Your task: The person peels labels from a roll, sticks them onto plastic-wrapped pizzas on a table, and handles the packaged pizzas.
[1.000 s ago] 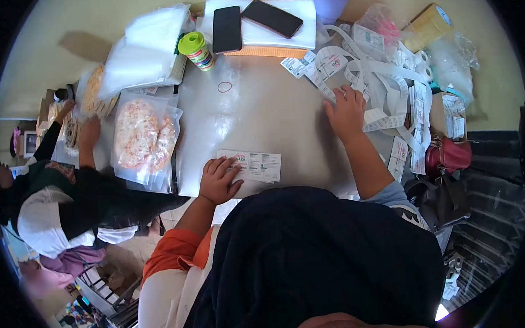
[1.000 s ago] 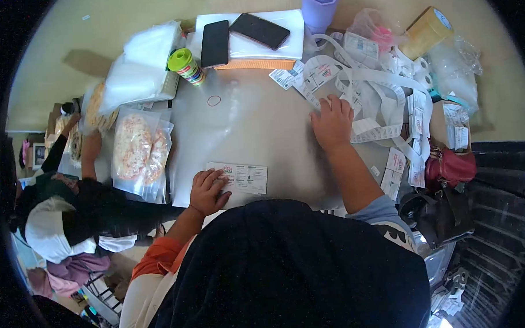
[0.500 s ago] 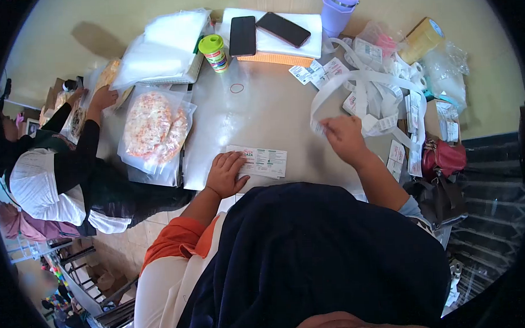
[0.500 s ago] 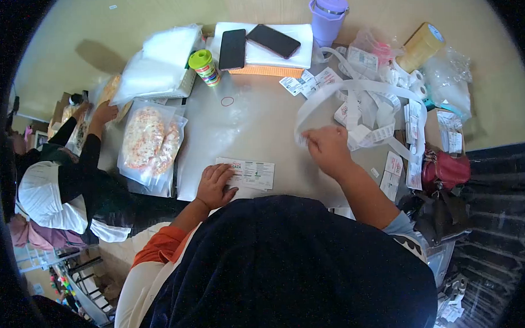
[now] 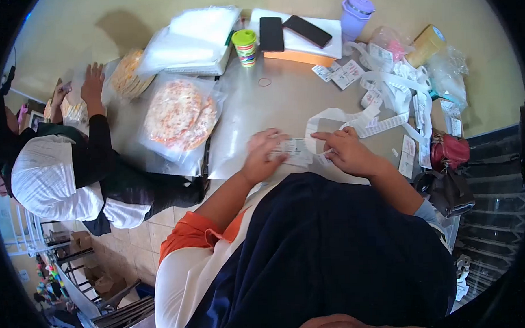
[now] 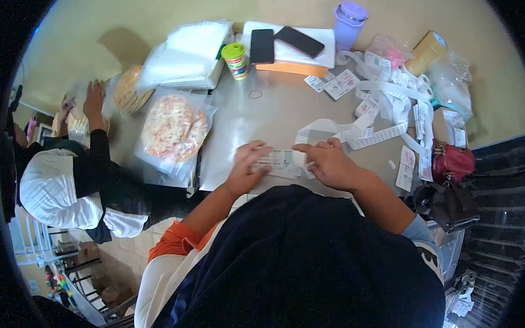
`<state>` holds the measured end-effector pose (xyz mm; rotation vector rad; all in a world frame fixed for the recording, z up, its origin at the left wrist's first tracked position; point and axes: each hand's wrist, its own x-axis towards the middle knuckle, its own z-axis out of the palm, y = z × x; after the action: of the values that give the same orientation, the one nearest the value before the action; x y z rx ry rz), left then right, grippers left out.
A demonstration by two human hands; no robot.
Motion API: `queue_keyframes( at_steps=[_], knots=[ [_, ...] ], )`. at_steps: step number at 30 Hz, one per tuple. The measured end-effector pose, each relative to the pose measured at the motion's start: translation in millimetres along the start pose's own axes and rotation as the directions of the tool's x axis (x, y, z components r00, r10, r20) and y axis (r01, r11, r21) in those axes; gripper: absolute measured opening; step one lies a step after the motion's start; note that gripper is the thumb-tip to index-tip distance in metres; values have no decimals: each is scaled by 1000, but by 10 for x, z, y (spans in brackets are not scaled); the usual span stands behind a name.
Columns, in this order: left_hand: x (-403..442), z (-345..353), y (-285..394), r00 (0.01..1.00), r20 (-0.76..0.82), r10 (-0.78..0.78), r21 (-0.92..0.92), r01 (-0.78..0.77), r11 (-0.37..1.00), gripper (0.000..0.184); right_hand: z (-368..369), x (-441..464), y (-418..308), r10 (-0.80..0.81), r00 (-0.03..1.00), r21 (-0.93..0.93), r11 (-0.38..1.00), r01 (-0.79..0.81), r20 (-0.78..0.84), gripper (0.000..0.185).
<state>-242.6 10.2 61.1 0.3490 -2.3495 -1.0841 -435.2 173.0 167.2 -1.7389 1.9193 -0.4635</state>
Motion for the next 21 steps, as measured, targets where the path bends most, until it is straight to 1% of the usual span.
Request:
queue_keyframes(
  at_steps=[1,4,5,6,7,8,9,10,11,12,13,14,15,16,18,19,21],
  knots=[
    [83,-38,165,993,111,44,-76,-36,996,34,-2,22,-64,-16,1000,27,1000,16,-3,52],
    [176,-97,363,957,252,144,-126,-115,985,27,50,110,-209,-41,998,71,996,45,-54,55],
    [154,-79,342,967,239,91,-136,-59,989,24,90,140,-211,-52,994,47,997,57,-92,56],
    [135,-63,313,973,229,40,-147,-6,989,20,153,174,-243,-61,959,-27,998,55,-276,54],
    [107,-38,288,975,221,-10,-160,47,986,16,224,203,-281,-78,890,-100,994,36,-450,52],
    [65,25,227,973,195,-122,-343,184,921,13,292,216,-301,-104,788,-169,986,1,-606,51],
    [35,79,183,953,194,-234,-513,302,803,11,394,202,-290,-69,686,-169,982,-80,-724,35],
    [1,127,139,915,217,-340,-661,394,639,9,488,197,-255,99,723,52,995,-88,-683,30],
    [-35,162,88,914,233,-333,-688,397,607,8,577,182,-209,257,751,269,957,-110,-608,26],
    [-43,148,97,912,252,-325,-715,402,572,8,630,161,-197,397,768,471,870,-143,-502,24],
    [-47,146,117,909,273,-316,-741,408,534,8,695,185,-198,550,781,759,631,-157,-296,30],
    [-58,153,139,901,287,-326,-699,430,572,8,722,188,-207,615,771,896,422,-141,-168,30],
    [-78,145,162,893,298,-337,-651,448,612,9,723,206,-247,641,767,976,186,-114,-33,30],
    [-93,128,178,886,306,-349,-600,464,652,10,733,210,-266,629,770,995,-64,-81,103,31],
    [-90,88,227,949,188,-254,-424,312,850,13,804,183,-224,637,768,991,43,-123,68,30],
    [-81,73,259,972,134,-191,-319,225,920,15,830,167,-202,639,768,984,98,-146,51,29],
    [-25,47,303,999,-7,-47,-166,46,985,18,854,153,-197,664,748,981,136,-138,13,29]
  ],
)
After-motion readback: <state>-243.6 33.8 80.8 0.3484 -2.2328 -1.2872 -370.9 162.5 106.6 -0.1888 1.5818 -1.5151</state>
